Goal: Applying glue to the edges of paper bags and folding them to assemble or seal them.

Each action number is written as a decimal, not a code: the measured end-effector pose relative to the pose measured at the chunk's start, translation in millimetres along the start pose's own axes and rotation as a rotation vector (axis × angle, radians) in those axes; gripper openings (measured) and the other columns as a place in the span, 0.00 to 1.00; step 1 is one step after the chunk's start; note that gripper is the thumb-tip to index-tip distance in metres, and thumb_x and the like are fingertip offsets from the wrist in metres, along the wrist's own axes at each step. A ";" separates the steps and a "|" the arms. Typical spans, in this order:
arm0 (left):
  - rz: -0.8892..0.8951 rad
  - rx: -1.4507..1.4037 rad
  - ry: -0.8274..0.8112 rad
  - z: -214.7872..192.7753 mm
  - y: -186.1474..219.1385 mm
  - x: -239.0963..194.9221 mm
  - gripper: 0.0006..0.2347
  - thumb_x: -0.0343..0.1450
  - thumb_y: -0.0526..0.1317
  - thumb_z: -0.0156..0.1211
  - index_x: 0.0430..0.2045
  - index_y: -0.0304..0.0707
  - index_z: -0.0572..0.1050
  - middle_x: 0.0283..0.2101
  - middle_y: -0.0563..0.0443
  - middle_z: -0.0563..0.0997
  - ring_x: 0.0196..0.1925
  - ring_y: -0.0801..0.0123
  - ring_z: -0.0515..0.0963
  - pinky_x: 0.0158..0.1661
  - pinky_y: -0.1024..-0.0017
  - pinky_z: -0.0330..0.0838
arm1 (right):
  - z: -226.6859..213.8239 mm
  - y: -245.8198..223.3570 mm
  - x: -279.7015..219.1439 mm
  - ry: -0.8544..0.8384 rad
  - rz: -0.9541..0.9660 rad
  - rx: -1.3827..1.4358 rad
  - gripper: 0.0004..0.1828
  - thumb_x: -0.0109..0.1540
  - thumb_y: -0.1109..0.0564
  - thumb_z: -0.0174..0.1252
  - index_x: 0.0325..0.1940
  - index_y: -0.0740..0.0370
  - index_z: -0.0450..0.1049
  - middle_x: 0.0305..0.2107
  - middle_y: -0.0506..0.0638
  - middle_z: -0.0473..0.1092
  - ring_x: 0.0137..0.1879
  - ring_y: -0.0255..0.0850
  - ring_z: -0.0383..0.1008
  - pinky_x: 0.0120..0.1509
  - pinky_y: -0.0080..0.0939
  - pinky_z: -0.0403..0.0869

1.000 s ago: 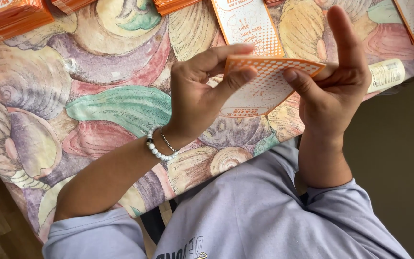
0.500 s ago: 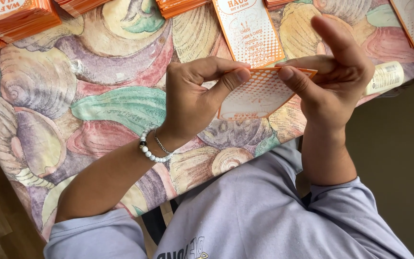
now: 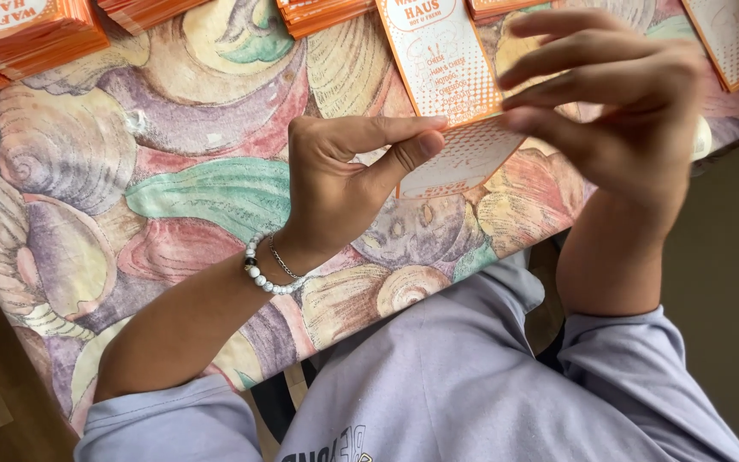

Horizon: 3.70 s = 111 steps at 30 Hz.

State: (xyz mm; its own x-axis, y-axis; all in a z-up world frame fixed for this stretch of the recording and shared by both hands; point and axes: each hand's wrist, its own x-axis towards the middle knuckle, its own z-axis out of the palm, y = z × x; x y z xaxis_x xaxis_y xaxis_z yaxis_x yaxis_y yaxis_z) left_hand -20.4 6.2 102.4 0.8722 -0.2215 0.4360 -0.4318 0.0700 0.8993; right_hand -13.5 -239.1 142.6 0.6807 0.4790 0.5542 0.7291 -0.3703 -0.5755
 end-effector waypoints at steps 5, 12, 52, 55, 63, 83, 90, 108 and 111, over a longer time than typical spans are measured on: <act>-0.085 -0.179 0.086 -5.7 -20.9 1.3 0.05 0.74 0.38 0.66 0.38 0.38 0.82 0.41 0.46 0.87 0.42 0.64 0.90 0.42 0.80 0.88 | 10.2 44.0 -46.8 0.207 0.221 0.316 0.34 0.61 0.53 0.64 0.64 0.80 0.66 0.58 0.71 0.70 0.68 0.58 0.75 0.76 0.47 0.77; -0.211 -0.507 0.276 -11.9 -43.9 5.1 0.11 0.73 0.42 0.68 0.43 0.34 0.83 0.40 0.50 0.86 0.42 0.74 0.82 0.45 0.78 0.80 | 64.5 53.9 -85.3 0.399 0.529 0.582 0.47 0.59 0.65 0.70 0.79 0.64 0.56 0.44 0.63 0.75 0.47 0.43 0.78 0.57 0.42 0.82; 0.277 0.574 -0.279 -4.5 -51.4 -7.8 0.11 0.77 0.40 0.59 0.46 0.30 0.75 0.51 0.39 0.82 0.54 0.51 0.83 0.53 0.61 0.79 | -0.2 93.7 -83.8 0.040 0.758 0.226 0.06 0.67 0.67 0.66 0.48 0.67 0.77 0.28 0.47 0.72 0.34 0.26 0.69 0.38 0.23 0.68; 0.125 1.070 -0.871 23.0 -69.3 -41.4 0.30 0.80 0.57 0.24 0.71 0.35 0.53 0.77 0.38 0.50 0.79 0.52 0.46 0.74 0.51 0.39 | 3.3 93.4 -83.3 -0.097 0.478 -0.251 0.07 0.66 0.68 0.69 0.48 0.67 0.82 0.47 0.55 0.78 0.44 0.42 0.74 0.48 0.39 0.73; 0.177 1.109 -0.915 21.8 -78.9 -52.3 0.36 0.77 0.63 0.25 0.70 0.29 0.58 0.75 0.29 0.56 0.79 0.44 0.48 0.72 0.41 0.27 | 69.6 57.1 -79.3 -0.255 0.129 -0.445 0.13 0.58 0.69 0.61 0.46 0.67 0.81 0.49 0.56 0.77 0.55 0.51 0.78 0.58 0.48 0.76; 0.114 0.788 -0.678 48.2 -49.2 -83.0 0.38 0.78 0.63 0.42 0.75 0.35 0.41 0.78 0.27 0.43 0.79 0.37 0.54 0.74 0.41 0.47 | 23.2 -10.4 -166.0 0.017 1.022 -0.607 0.39 0.67 0.47 0.62 0.79 0.65 0.61 0.19 0.52 0.74 0.25 0.53 0.74 0.35 0.53 0.68; -0.011 0.310 -0.727 56.6 -38.2 -90.2 0.35 0.77 0.54 0.49 0.72 0.28 0.44 0.76 0.30 0.55 0.79 0.44 0.57 0.73 0.41 0.45 | 60.2 -12.5 -185.9 0.513 0.874 -0.117 0.42 0.67 0.62 0.62 0.81 0.60 0.50 0.37 0.51 0.72 0.35 0.32 0.71 0.41 0.30 0.72; 0.201 0.690 -0.538 23.3 -80.5 -42.2 0.26 0.74 0.42 0.63 0.66 0.32 0.64 0.69 0.35 0.69 0.68 0.51 0.71 0.67 0.56 0.65 | -167.7 235.1 -167.8 0.204 0.583 -0.917 0.15 0.67 0.63 0.65 0.46 0.64 0.62 0.39 0.55 0.56 0.44 0.50 0.55 0.42 0.54 0.58; 0.226 0.733 -0.558 24.6 -79.1 -41.8 0.25 0.74 0.43 0.63 0.65 0.33 0.65 0.69 0.37 0.69 0.69 0.53 0.70 0.68 0.56 0.62 | -150.7 227.8 -151.1 0.041 0.554 -0.988 0.30 0.72 0.45 0.74 0.67 0.72 0.76 0.54 0.67 0.74 0.53 0.63 0.73 0.44 0.60 0.72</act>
State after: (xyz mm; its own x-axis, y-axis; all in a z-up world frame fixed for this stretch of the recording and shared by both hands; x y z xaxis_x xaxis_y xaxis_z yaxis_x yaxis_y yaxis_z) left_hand -28.4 -14.0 12.2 0.5968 -0.7235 0.3470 -0.7788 -0.4183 0.4674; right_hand 60.4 -515.7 18.4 0.9156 0.0337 0.4008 0.0504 -0.9982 -0.0311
